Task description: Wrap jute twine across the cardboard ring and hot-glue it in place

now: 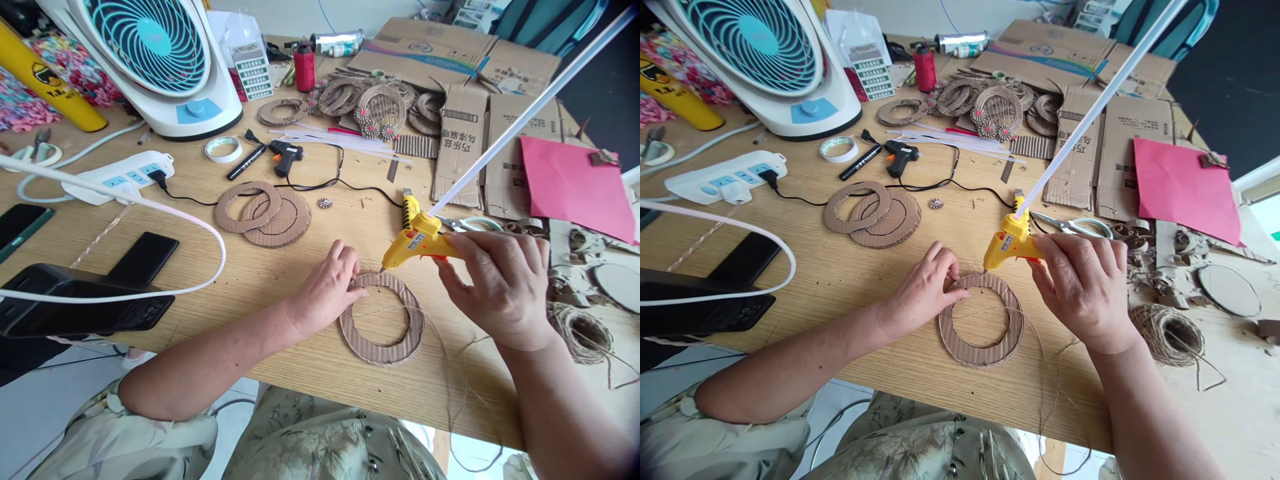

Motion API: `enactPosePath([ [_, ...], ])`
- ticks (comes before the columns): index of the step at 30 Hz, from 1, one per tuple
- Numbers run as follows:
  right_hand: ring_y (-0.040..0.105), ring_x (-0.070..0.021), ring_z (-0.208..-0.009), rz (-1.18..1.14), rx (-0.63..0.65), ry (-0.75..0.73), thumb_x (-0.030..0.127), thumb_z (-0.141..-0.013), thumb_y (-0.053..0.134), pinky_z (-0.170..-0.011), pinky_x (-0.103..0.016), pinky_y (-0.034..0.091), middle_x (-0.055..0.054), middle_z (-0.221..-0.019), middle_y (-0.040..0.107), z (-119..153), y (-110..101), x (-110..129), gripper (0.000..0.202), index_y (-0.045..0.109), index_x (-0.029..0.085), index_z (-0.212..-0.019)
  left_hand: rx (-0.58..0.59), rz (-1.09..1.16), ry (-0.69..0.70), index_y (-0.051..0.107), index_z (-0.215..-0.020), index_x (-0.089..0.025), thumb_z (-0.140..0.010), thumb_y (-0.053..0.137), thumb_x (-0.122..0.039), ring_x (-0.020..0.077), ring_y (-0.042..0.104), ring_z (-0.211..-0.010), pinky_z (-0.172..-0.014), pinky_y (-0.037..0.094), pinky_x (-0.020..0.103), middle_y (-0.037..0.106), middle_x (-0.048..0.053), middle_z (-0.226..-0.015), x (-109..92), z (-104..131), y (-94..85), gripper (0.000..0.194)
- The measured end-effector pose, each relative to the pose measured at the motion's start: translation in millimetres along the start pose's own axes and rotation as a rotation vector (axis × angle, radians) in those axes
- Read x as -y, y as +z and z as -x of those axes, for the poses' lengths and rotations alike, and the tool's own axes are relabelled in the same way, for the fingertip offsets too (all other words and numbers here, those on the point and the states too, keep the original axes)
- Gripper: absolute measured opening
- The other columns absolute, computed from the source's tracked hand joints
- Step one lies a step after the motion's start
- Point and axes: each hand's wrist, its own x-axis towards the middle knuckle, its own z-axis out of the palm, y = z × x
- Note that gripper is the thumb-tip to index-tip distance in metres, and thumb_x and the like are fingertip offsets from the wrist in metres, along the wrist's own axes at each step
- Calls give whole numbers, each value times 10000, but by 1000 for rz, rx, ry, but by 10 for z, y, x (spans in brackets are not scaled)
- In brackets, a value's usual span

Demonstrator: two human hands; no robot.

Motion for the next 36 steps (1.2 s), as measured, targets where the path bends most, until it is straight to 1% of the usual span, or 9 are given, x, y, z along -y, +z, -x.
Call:
enactPosePath([
  [4,561,-228,-837,2,-6,-33,266,-803,767,-739,-383,400,-97,-1002,700,-3,0,-1,486,581,182,-1244,0,3,6,428,-888,-198,-712,868,-131,156,571,-797,-742,584,350,477,21,-984,7,1,5,479],
  [9,560,-229,-839,3,-11,-25,269,-799,774,-741,-382,398,-103,-1006,703,-13,-13,-9,488,586,176,-1239,-4,1,6,432,-890,-195,-709,870,-132,151,568,-785,-735,582,348,472,20,-984,10,0,12,478],
  [13,555,-224,-838,6,-4,-44,261,-804,769,-742,-377,392,-104,-998,702,-26,-14,-3,478,589,169,-1237,-7,6,11,433,-888,-193,-701,874,-126,149,566,-781,-741,581,347,470,18,-981,9,-3,12,483],
  [17,550,-221,-849,9,-6,-29,267,-815,759,-747,-371,386,-106,-997,696,-28,-14,7,465,587,168,-1236,-5,6,14,434,-890,-193,-706,870,-126,153,566,-783,-733,577,345,469,20,-981,8,-3,9,478],
  [24,538,-212,-877,8,6,-30,284,-847,726,-786,-353,385,-87,-1024,679,-9,-1,10,461,562,192,-1267,-1,-2,7,430,-889,-197,-710,866,-128,159,566,-789,-745,572,353,471,23,-986,10,-1,7,476],
  [31,552,-211,-840,14,-8,-25,274,-817,763,-743,-363,390,-92,-990,700,-18,-18,-13,461,593,176,-1235,-2,-2,10,421,-895,-203,-719,862,-138,161,562,-790,-742,568,354,470,18,-986,23,0,19,480],
  [36,567,-219,-828,21,6,-36,270,-801,781,-755,-376,408,-95,-1007,712,-13,-27,-29,492,590,185,-1247,6,-4,8,416,-891,-206,-726,858,-147,175,568,-812,-760,571,371,468,17,-976,17,-2,12,476],
])
